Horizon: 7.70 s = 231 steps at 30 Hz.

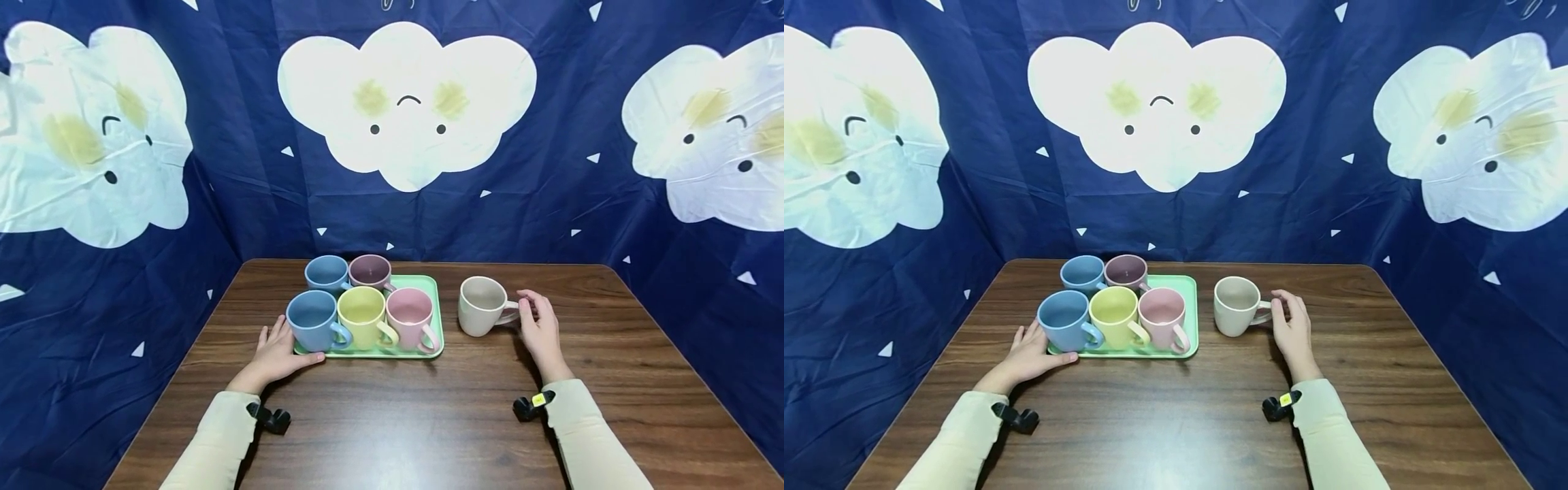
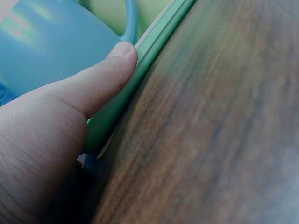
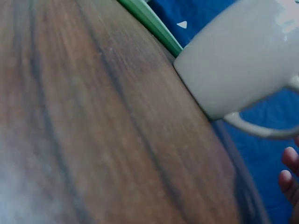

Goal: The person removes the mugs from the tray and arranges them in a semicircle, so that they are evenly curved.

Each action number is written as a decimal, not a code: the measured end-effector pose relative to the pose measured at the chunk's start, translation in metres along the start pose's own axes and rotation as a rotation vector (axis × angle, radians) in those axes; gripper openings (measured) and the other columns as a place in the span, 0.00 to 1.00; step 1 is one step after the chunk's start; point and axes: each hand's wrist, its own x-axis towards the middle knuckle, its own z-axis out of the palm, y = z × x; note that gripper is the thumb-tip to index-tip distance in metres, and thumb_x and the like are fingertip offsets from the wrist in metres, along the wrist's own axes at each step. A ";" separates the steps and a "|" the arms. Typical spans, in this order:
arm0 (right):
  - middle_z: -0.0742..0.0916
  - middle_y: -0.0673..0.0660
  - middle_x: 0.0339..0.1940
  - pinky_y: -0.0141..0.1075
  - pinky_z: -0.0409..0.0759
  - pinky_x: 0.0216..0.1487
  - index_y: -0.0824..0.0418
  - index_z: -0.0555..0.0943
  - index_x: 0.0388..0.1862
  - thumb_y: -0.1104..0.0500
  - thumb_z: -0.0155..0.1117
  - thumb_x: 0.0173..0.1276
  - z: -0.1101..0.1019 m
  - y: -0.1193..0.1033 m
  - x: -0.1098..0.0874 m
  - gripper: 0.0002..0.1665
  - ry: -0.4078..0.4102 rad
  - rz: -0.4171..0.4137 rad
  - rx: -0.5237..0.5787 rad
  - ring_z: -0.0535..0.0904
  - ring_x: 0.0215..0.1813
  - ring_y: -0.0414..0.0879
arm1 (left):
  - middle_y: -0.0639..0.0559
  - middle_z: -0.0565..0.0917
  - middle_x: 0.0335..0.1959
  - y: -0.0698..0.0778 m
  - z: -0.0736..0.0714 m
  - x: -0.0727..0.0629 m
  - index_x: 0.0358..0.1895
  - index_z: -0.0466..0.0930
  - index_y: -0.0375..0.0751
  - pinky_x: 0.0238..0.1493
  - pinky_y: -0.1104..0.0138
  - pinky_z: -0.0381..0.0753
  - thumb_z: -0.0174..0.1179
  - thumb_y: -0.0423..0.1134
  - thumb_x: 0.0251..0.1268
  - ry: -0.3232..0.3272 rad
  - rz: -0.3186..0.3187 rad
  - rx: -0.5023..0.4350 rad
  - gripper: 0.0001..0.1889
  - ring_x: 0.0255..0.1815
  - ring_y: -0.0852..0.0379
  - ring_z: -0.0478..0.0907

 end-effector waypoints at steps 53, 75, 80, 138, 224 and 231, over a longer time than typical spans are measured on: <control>0.85 0.51 0.33 0.32 0.80 0.35 0.60 0.79 0.41 0.64 0.74 0.63 0.086 -0.093 -0.054 0.12 -0.538 -0.048 0.336 0.80 0.33 0.41 | 0.31 0.49 0.81 0.000 -0.001 0.000 0.81 0.44 0.33 0.72 0.31 0.30 0.65 0.71 0.55 -0.007 -0.009 -0.009 0.63 0.81 0.29 0.38; 0.89 0.57 0.33 0.41 0.85 0.30 0.61 0.82 0.51 0.63 0.54 0.80 0.078 -0.077 -0.042 0.10 -0.518 -0.167 0.196 0.87 0.35 0.53 | 0.31 0.50 0.80 -0.002 0.002 0.000 0.81 0.44 0.33 0.72 0.31 0.30 0.65 0.72 0.54 -0.008 -0.010 -0.016 0.64 0.80 0.28 0.39; 0.88 0.70 0.36 0.56 0.86 0.34 0.70 0.80 0.51 0.68 0.52 0.79 0.078 -0.089 -0.042 0.10 -0.529 -0.070 0.262 0.87 0.37 0.67 | 0.30 0.50 0.80 -0.002 0.003 0.000 0.81 0.44 0.33 0.72 0.31 0.31 0.65 0.72 0.54 -0.005 -0.006 -0.017 0.64 0.80 0.28 0.39; 0.88 0.56 0.35 0.33 0.86 0.33 0.78 0.78 0.53 0.63 0.52 0.81 -0.021 -0.107 0.053 0.17 -0.119 0.025 0.321 0.86 0.30 0.38 | 0.30 0.50 0.80 -0.004 0.003 0.000 0.81 0.44 0.33 0.71 0.30 0.31 0.65 0.72 0.54 0.002 -0.007 -0.011 0.64 0.80 0.28 0.39; 0.85 0.73 0.42 0.29 0.85 0.33 0.80 0.74 0.57 0.64 0.48 0.82 -0.006 0.026 0.062 0.18 -0.240 0.199 0.266 0.83 0.32 0.35 | 0.32 0.49 0.81 -0.009 0.007 0.000 0.82 0.43 0.36 0.72 0.31 0.27 0.65 0.74 0.52 0.010 0.000 -0.046 0.65 0.81 0.30 0.37; 0.82 0.79 0.42 0.30 0.85 0.31 0.82 0.73 0.56 0.68 0.48 0.81 -0.012 0.006 0.061 0.16 -0.276 0.214 0.284 0.84 0.33 0.42 | 0.33 0.49 0.81 -0.010 0.009 0.002 0.82 0.43 0.36 0.72 0.31 0.27 0.65 0.74 0.52 0.007 -0.002 -0.040 0.65 0.81 0.30 0.37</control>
